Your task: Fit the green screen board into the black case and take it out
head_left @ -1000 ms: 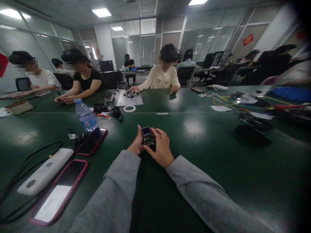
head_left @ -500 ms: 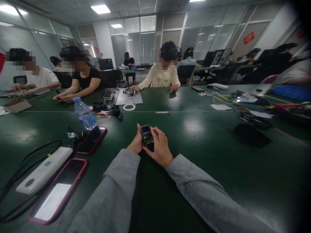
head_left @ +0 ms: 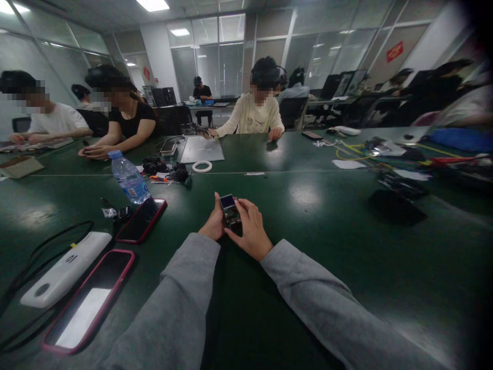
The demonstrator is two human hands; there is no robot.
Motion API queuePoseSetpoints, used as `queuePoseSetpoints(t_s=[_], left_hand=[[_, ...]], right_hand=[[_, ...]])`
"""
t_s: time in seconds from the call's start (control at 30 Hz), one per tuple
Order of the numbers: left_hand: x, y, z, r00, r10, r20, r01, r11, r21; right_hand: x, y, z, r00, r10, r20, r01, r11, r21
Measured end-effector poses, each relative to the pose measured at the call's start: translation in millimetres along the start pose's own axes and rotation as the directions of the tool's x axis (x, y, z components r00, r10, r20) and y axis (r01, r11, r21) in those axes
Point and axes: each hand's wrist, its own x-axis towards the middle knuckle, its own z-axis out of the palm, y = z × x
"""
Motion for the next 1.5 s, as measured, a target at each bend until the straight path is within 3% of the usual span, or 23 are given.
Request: queuePoseSetpoints(t_s=[0.33, 0.5, 0.73, 0.93, 1.03, 1.17, 1.33, 1.5], left_hand=[[2, -1, -2.5, 1.000, 0.001, 0.015, -0.001, 1.000, -0.004], [4, -1, -6.5, 0.997, -0.030, 0.064, 0.032, 0.999, -0.021], [4, 1, -6.7, 0.993, 0.012, 0.117, -0.008, 0.999, -0.039], [2, 3, -3.8, 0.998, 0.043, 0.036, -0.043, 0.999, -0.024], [2, 5, -5.0, 0.995, 0.035, 0.098, -0.032, 0.999, -0.035], [-1, 7, -3.8, 0.985, 0.044, 0.164, -0.037, 0.998, -0.045], [-5, 9, -0.2, 0.968, 0.031, 0.251, -0.029, 1.000, -0.012], [-7, 8, 1.8, 0.967, 0.031, 0.253, -0.037, 0.999, 0.021]], right_hand=[[0, 1, 0, 1.000, -0.003, 0.013, 0.003, 1.000, -0.003], [-1, 2, 2, 1.000, -0.005, -0.001, 0.005, 1.000, -0.026], [1, 1, -2, 1.000, -0.015, 0.011, 0.016, 0.999, -0.029], [2, 14, 3, 0.998, 0.058, -0.031, -0.054, 0.992, 0.115], [3, 20, 6, 0.986, 0.147, -0.075, -0.127, 0.967, 0.221], [3, 23, 8, 0.969, 0.221, -0.106, -0.191, 0.952, 0.239], [2, 28, 10, 0.965, 0.228, -0.132, -0.197, 0.957, 0.211], [4, 36, 9, 0.963, 0.218, -0.159, -0.187, 0.964, 0.189]])
